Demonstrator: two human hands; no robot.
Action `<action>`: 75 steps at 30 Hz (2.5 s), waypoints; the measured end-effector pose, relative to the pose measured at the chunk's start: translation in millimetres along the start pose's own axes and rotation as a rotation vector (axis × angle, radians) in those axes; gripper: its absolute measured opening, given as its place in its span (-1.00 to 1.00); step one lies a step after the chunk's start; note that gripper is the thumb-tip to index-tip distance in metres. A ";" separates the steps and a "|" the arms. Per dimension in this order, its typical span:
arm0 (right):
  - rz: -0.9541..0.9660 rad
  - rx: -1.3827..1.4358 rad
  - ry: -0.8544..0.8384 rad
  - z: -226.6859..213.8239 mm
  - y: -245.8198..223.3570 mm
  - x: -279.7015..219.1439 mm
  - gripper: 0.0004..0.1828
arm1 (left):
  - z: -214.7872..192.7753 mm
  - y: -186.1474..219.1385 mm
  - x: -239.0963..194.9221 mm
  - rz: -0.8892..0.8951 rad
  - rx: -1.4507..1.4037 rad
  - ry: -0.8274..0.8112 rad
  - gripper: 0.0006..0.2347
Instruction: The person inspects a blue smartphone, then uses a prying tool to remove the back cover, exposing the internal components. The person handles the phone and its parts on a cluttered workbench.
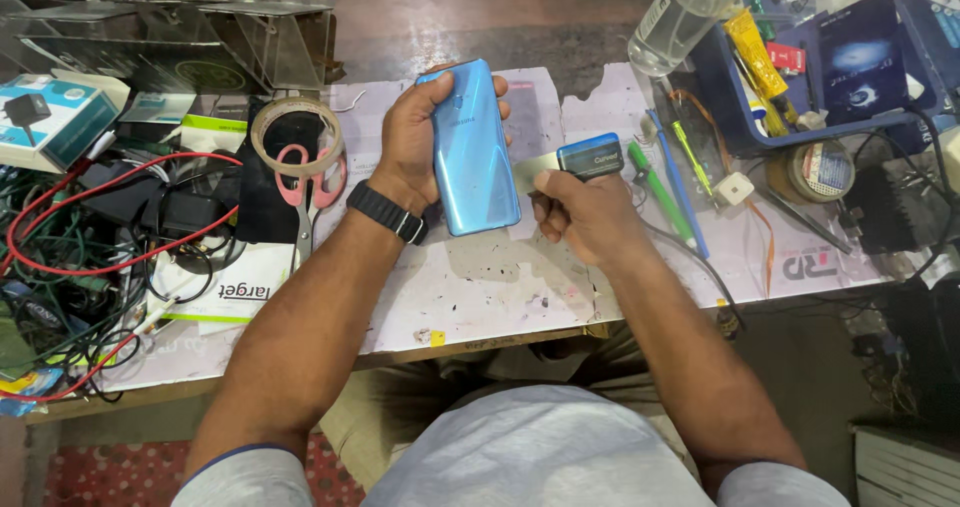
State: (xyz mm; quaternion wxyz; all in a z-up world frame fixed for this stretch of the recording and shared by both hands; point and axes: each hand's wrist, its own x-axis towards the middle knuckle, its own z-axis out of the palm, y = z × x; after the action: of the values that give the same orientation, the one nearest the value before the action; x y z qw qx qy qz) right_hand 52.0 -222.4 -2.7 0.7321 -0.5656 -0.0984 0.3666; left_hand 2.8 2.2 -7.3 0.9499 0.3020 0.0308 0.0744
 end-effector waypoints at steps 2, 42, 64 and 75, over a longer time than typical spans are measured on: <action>0.021 0.039 0.003 -2.2 -0.4 -0.2 -0.90 | -0.8 0.2 0.3 -0.007 -0.003 0.026 -0.64; 0.145 -0.028 -0.219 -6.5 10.1 2.3 -0.85 | 13.0 5.4 -9.5 -0.127 0.060 -0.016 -0.70; 0.086 -0.039 -0.199 -7.8 15.1 3.1 -0.84 | 7.3 5.2 -5.2 -0.081 0.133 0.047 -0.70; 0.047 -0.147 -0.157 -1.0 16.6 -0.6 -0.81 | -2.2 4.3 -2.6 -0.128 0.164 -0.021 -0.71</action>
State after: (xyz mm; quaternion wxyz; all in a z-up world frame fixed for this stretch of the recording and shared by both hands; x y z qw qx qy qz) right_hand 45.0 -222.1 -17.9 0.6701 -0.5894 -0.1686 0.4185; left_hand -0.5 6.4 -6.5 0.9251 0.3768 0.0460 0.0075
